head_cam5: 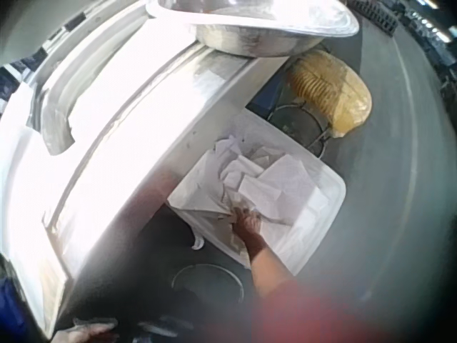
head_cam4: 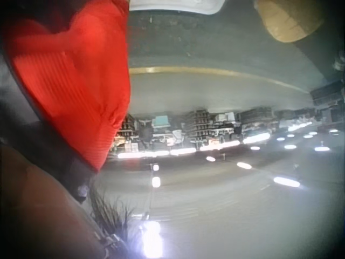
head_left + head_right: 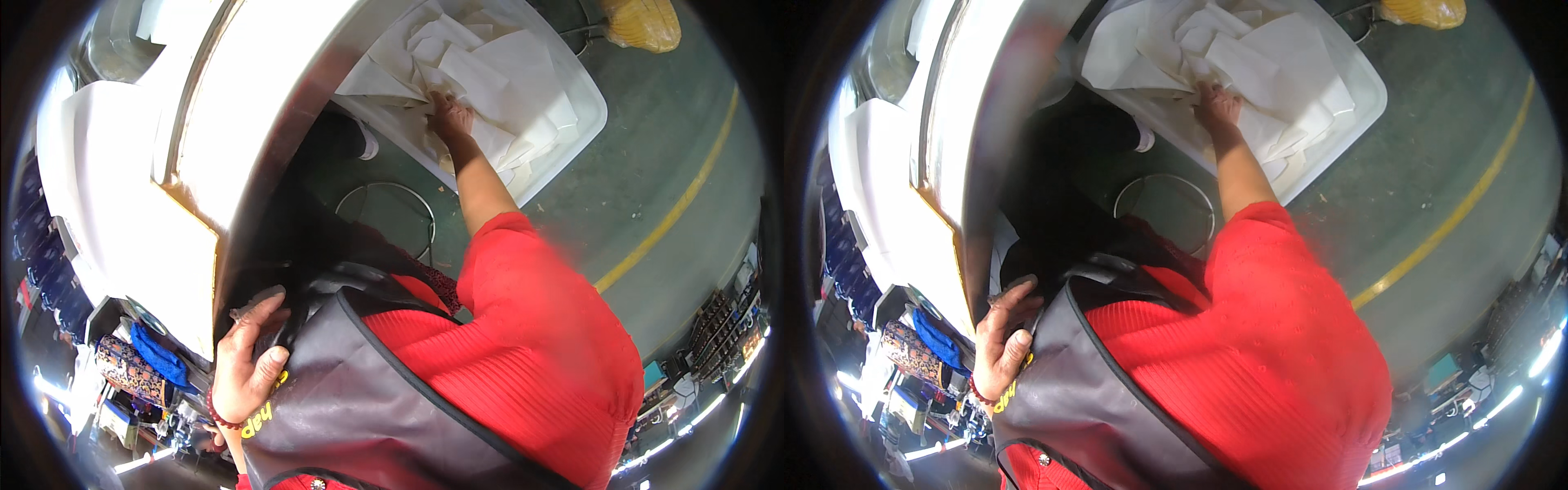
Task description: The person retrieves a patterned ceramic jar from a bin, places it on a stand, and scrubs its surface with a green sponge. The person rotates the jar to clean different sides and continues scrubbing the exterior.
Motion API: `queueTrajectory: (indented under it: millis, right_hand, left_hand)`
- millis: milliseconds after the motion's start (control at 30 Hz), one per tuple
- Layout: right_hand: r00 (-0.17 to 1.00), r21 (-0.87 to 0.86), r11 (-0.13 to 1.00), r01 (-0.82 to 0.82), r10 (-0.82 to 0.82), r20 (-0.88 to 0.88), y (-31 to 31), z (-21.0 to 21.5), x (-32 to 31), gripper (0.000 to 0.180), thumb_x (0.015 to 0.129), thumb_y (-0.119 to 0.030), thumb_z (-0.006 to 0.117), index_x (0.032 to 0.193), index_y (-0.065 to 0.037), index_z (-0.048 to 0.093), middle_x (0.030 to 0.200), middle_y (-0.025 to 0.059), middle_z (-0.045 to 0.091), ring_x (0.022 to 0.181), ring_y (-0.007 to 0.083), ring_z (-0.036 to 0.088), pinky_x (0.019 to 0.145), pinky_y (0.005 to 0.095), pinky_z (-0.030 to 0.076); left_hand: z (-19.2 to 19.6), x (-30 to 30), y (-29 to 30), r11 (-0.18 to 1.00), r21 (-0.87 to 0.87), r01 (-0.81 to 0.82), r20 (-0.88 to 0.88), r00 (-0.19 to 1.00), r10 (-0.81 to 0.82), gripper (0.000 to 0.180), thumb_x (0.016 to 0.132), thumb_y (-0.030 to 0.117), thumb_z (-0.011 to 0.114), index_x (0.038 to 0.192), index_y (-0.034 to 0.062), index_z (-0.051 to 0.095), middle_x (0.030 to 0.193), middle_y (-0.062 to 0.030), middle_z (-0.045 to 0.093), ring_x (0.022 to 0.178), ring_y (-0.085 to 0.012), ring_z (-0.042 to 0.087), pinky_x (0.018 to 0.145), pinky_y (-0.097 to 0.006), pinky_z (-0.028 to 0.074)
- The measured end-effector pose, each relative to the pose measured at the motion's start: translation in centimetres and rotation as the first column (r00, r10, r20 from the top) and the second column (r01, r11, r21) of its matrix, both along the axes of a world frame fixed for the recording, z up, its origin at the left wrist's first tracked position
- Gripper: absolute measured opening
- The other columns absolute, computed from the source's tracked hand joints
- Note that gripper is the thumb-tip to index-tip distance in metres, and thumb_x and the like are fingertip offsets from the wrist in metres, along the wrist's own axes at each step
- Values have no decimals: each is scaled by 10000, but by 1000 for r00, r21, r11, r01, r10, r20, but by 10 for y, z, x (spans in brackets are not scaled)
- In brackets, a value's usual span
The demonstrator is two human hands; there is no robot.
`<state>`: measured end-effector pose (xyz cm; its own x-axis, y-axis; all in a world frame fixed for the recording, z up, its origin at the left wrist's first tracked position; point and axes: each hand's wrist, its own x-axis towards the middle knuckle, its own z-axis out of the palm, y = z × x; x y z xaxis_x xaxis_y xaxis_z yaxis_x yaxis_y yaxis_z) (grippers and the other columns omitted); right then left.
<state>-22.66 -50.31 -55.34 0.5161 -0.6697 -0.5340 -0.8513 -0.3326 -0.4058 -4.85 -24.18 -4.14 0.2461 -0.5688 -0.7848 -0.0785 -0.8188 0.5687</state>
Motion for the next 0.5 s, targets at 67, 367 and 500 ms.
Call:
queueTrajectory:
  millis: [67, 367, 500]
  right_hand:
    - [1000, 21, 999, -26, 26, -4, 1, -1, 2, 611, 807, -443, 758, 1352, -234, 575, 1321, 106, 617, 1305, 311, 546, 1106, 587, 314]
    - [873, -438, 791, 428, -488, -28, -172, 18, -126, 1139, 663, -762, 771, 1514, -92, 418, 1461, 203, 509, 1354, 370, 476, 1111, 477, 406]
    - [819, -36, 839, 543, -538, -198, -201, -8, -183, 1386, 645, -794, 765, 1584, 24, 156, 1552, 260, 403, 1429, 387, 411, 1166, 413, 366]
  left_hand:
    - [0, -1, 1, 1000, 5, -7, -3, 1000, 7, 682, 973, 376, 671, 1442, -75, 469, 1398, -259, 546, 1242, -339, 600, 1066, -418, 462]
    - [3, 5, 0, 996, 85, 18, -39, 999, -15, 677, 979, 359, 663, 1456, -74, 454, 1404, -244, 543, 1257, -315, 593, 1084, -396, 443]
    - [3, 4, -5, 994, 105, 17, -46, 999, -12, 669, 985, 360, 653, 1462, -64, 451, 1384, -245, 557, 1250, -308, 601, 1084, -389, 442]
